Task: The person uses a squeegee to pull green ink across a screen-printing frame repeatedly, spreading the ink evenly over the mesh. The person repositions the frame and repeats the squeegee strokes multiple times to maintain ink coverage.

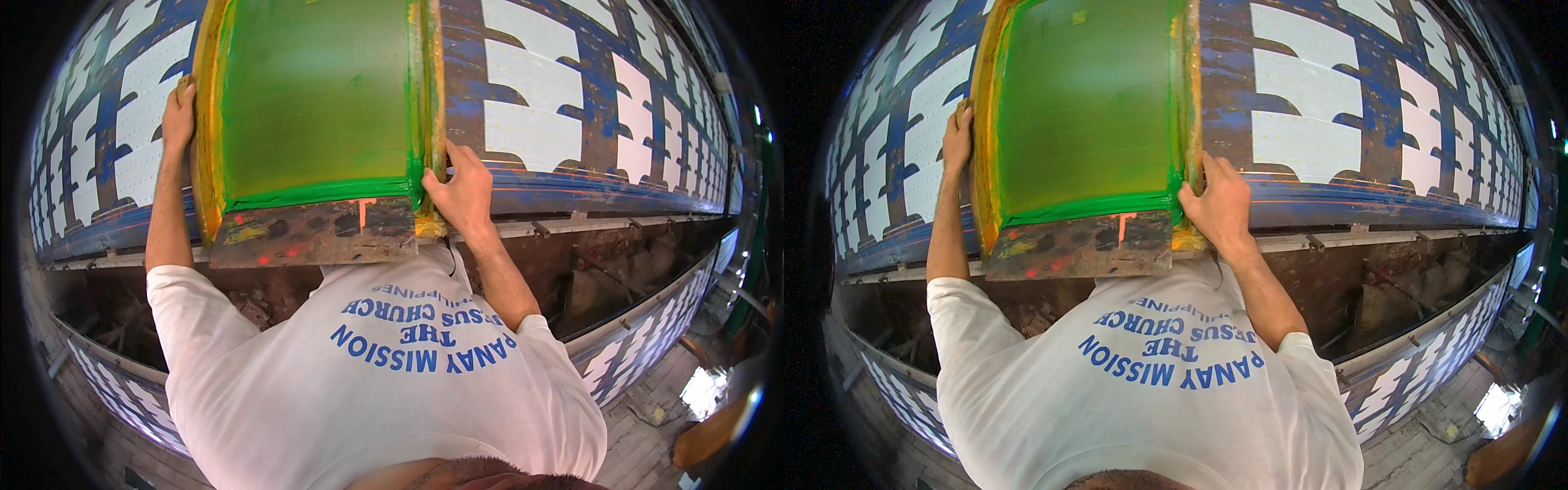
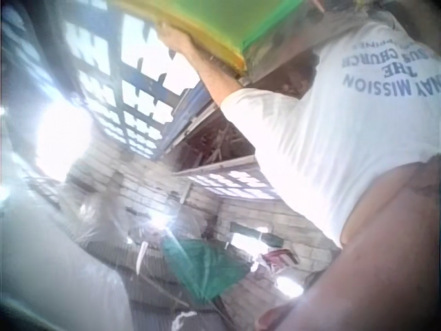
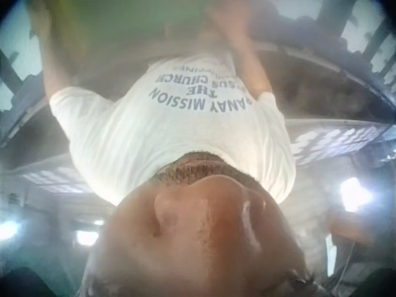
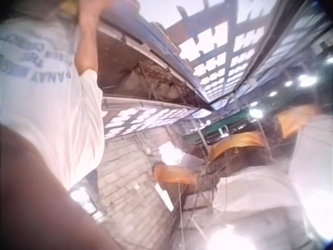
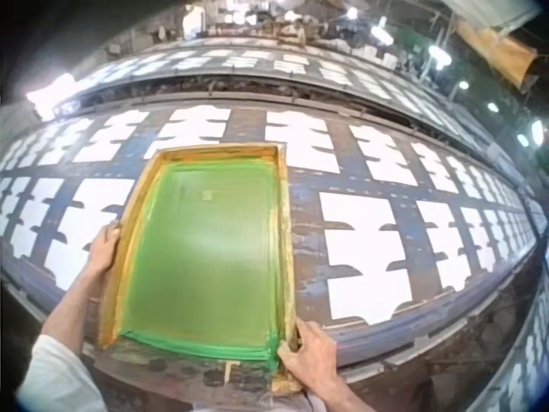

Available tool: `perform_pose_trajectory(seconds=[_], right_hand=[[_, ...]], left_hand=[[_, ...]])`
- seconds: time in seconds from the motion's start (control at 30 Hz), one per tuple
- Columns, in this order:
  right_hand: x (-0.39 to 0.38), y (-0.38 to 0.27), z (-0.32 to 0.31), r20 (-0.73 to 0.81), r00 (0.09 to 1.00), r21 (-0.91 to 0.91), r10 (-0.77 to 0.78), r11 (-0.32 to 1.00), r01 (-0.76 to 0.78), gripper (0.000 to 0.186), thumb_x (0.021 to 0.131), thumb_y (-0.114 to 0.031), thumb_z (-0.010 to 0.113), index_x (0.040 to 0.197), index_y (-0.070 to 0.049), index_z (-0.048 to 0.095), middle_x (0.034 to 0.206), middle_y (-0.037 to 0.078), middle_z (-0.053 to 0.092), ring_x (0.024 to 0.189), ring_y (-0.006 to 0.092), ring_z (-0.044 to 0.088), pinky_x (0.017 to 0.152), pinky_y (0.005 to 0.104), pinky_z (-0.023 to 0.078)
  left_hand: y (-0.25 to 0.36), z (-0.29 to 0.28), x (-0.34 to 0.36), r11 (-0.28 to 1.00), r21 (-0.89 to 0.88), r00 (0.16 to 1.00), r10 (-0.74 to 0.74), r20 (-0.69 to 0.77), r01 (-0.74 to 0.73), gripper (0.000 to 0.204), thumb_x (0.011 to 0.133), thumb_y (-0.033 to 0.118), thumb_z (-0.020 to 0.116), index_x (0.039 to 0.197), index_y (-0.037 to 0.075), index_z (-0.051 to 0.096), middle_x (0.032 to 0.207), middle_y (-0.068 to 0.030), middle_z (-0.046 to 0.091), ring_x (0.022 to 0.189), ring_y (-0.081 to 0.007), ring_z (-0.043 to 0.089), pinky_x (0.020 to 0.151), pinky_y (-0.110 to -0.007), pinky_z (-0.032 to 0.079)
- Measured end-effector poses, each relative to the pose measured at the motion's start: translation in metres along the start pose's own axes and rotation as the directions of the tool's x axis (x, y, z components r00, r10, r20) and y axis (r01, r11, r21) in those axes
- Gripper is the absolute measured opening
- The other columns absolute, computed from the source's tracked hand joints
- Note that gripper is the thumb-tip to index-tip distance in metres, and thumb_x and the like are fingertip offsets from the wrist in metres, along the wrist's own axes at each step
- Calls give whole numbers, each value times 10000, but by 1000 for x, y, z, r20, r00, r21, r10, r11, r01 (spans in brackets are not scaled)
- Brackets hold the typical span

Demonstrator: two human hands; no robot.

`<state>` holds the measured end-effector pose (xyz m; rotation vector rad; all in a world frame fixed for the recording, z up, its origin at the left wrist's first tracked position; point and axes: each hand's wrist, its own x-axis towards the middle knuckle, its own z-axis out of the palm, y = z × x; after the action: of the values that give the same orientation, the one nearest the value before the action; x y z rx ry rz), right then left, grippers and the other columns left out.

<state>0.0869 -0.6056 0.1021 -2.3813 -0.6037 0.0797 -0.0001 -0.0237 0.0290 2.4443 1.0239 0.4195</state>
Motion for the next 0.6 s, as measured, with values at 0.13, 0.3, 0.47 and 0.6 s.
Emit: perform_pose_trajectory(seconds=[0.13,0.3,0.47,0.6], right_hand=[[6,28,-27,-13,1000,-1,-27,1000,27,567,777,-163,814,1294,34,691,1010,184,693,933,377,696,808,463,575],[21,109,-86,2,1000,41,-13,999,13,556,775,-167,802,1298,-3,706,1020,174,700,945,358,704,825,451,577],[27,219,-157,-27,1000,27,4,1000,-3,534,778,-163,790,1280,4,716,1046,181,726,980,349,717,876,440,575],[27,302,-205,-48,999,32,15,999,-13,527,788,-142,793,1277,35,713,1077,200,737,963,357,723,879,423,571]], left_hand=[[30,5,-11,999,-22,1000,-26,10,27,705,1049,607,542,1478,51,592,1391,-254,676,1297,-402,650,1101,-470,482],[128,27,-40,997,-49,997,53,-62,-56,691,1046,599,557,1464,50,606,1378,-249,685,1288,-397,655,1097,-460,483],[250,80,-91,999,-38,992,29,-121,-34,675,1029,598,590,1433,59,622,1345,-256,696,1271,-423,660,1072,-462,502],[330,129,-132,993,-69,980,83,-181,-96,638,1024,563,611,1394,44,640,1282,-263,717,1207,-441,682,1026,-481,526]])
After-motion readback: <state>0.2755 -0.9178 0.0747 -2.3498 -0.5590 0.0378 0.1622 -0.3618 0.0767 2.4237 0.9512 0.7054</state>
